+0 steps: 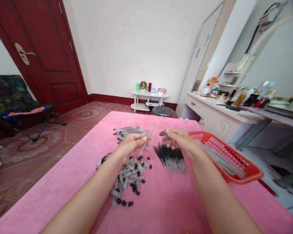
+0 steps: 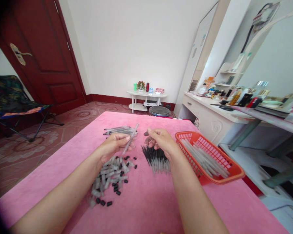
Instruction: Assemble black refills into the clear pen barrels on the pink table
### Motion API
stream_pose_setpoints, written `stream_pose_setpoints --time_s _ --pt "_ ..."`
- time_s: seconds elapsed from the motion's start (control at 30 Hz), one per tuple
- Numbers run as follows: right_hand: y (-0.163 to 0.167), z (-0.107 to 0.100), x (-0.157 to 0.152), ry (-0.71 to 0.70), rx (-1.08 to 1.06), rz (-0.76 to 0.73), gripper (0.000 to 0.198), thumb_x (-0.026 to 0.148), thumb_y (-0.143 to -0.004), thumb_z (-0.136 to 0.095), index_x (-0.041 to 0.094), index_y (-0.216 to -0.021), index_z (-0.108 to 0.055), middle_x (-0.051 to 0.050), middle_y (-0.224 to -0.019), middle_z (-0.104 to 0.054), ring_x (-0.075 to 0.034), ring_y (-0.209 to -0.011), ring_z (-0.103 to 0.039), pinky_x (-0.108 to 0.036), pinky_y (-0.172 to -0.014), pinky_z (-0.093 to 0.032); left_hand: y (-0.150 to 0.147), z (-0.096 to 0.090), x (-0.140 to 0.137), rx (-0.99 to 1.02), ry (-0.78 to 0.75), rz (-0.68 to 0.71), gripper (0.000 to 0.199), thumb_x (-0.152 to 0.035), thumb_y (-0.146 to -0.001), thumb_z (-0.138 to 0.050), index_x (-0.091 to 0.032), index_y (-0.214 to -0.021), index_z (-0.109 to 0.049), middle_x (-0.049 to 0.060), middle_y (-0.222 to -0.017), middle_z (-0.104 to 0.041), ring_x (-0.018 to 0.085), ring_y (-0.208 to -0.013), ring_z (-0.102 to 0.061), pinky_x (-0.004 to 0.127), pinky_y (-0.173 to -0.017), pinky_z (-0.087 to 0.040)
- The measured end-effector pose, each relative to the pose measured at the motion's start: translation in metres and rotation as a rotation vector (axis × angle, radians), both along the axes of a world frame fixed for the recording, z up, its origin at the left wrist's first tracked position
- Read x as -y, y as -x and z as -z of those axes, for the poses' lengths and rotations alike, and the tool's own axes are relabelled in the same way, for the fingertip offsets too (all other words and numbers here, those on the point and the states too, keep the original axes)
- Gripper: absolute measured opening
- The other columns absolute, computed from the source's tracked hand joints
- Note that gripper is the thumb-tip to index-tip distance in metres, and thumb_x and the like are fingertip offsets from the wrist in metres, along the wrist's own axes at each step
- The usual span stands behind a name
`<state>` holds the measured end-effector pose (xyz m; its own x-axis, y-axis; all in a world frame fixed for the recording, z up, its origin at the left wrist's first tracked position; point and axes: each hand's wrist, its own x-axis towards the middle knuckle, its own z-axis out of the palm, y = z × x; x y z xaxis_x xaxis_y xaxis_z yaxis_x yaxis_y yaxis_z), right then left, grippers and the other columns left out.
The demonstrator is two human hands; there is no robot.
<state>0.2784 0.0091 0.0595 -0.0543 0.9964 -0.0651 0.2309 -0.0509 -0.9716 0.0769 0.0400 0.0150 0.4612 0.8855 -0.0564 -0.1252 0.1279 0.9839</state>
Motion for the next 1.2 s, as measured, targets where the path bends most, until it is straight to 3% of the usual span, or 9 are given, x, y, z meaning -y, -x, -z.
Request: stream_pose_setpoints --time_s 0.1,0.23,0.47,0.6,0.77,0.87,0.97,1.07,1.2 --pt "0.006 0.009 -0.003 -0.021 -0.148 -0.05 0.031 0.039 -0.074 -0.061 0.014 -0.093 -0.061 -0.006 -0.08 -0.065 -0.005 -0.05 -0.051 -0.013 -0.039 -0.036 -0.009 0.003 0.008 0.001 0.01 0.078 0.036 -0.042 -0.069 -0.067 -0.011 -0.088 -0.066 0.009 -0.079 -0.069 0.013 -0.062 -0.063 0.022 -0.056 -0.047" --pt "0.01 0.017 -0.004 -0.054 -0.262 -0.122 0.032 0.035 -0.065 -0.07 0.014 -0.088 -0.062 0.0 -0.065 -0.06 -0.006 -0.05 -0.051 -0.015 -0.043 -0.04 -0.018 0.005 0.017 -0.013 -0.007 0.166 0.039 -0.045 -0.069 -0.066 -0.01 -0.087 -0.067 0.011 -0.08 -0.069 0.016 -0.064 -0.064 0.023 -0.055 -0.046" --pt "-0.005 0.0 -0.004 -0.266 -0.216 0.172 0.035 0.036 -0.06 -0.07 0.016 -0.088 -0.061 -0.001 -0.068 -0.062 -0.007 -0.046 -0.052 -0.017 -0.04 -0.041 -0.014 0.008 0.003 0.529 0.333 0.155 0.061 -0.057 -0.08 -0.045 -0.007 -0.114 -0.053 0.021 -0.124 -0.053 0.028 -0.111 -0.053 0.04 -0.093 -0.04" --pt "-0.026 -0.012 -0.002 -0.457 -0.013 0.377 0.038 0.036 -0.065 -0.064 0.014 -0.096 -0.061 -0.003 -0.069 -0.063 -0.011 -0.051 -0.057 -0.021 -0.044 -0.044 -0.008 0.012 -0.005 0.665 0.366 0.174 0.065 -0.058 -0.081 -0.039 -0.006 -0.118 -0.048 0.022 -0.13 -0.046 0.031 -0.117 -0.047 0.044 -0.098 -0.036" --pt "-0.055 -0.027 0.009 -0.709 0.583 0.759 0.032 0.034 -0.07 -0.058 0.017 -0.096 -0.065 -0.006 -0.08 -0.066 -0.019 -0.069 -0.061 -0.032 -0.065 -0.047 -0.003 0.027 -0.016 0.192 0.084 -0.072 0.058 -0.055 -0.076 -0.051 -0.012 -0.114 -0.054 0.018 -0.12 -0.057 0.028 -0.107 -0.056 0.045 -0.093 -0.04" --pt "-0.072 -0.033 0.017 -0.652 0.866 0.982 0.032 0.036 -0.071 -0.057 0.021 -0.096 -0.067 -0.008 -0.079 -0.067 -0.023 -0.074 -0.06 -0.037 -0.068 -0.044 0.002 0.038 -0.026 -0.212 -0.352 -0.309 0.045 -0.041 -0.069 -0.065 -0.014 -0.105 -0.062 0.013 -0.111 -0.063 0.027 -0.104 -0.057 0.043 -0.096 -0.038" --pt "-0.086 -0.033 0.019 -0.473 0.992 1.033 0.031 0.037 -0.07 -0.057 0.023 -0.095 -0.068 -0.009 -0.079 -0.067 -0.027 -0.075 -0.059 -0.038 -0.064 -0.043 0.007 0.044 -0.033 -0.443 -0.61 -0.36 0.041 -0.037 -0.071 -0.061 -0.015 -0.106 -0.063 0.01 -0.112 -0.063 0.026 -0.107 -0.055 0.042 -0.099 -0.035" --pt "-0.096 -0.027 0.014 -0.303 1.052 0.964 0.028 0.033 -0.069 -0.055 0.025 -0.092 -0.069 -0.01 -0.083 -0.067 -0.028 -0.077 -0.06 -0.037 -0.06 -0.042 0.011 0.04 -0.032 -0.437 -0.572 -0.323 0.047 -0.048 -0.08 -0.047 -0.014 -0.107 -0.063 0.011 -0.114 -0.062 0.026 -0.11 -0.053 0.043 -0.098 -0.035" --pt "-0.102 -0.02 0.011 -0.157 1.105 0.885 0.029 0.029 -0.067 -0.054 0.027 -0.09 -0.071 -0.011 -0.086 -0.067 -0.03 -0.079 -0.061 -0.035 -0.058 -0.04 0.013 0.033 -0.03 -0.286 -0.261 -0.259 0.065 -0.058 -0.083 -0.027 -0.01 -0.113 -0.058 0.015 -0.108 -0.064 0.026 -0.101 -0.059 0.042 -0.087 -0.044"
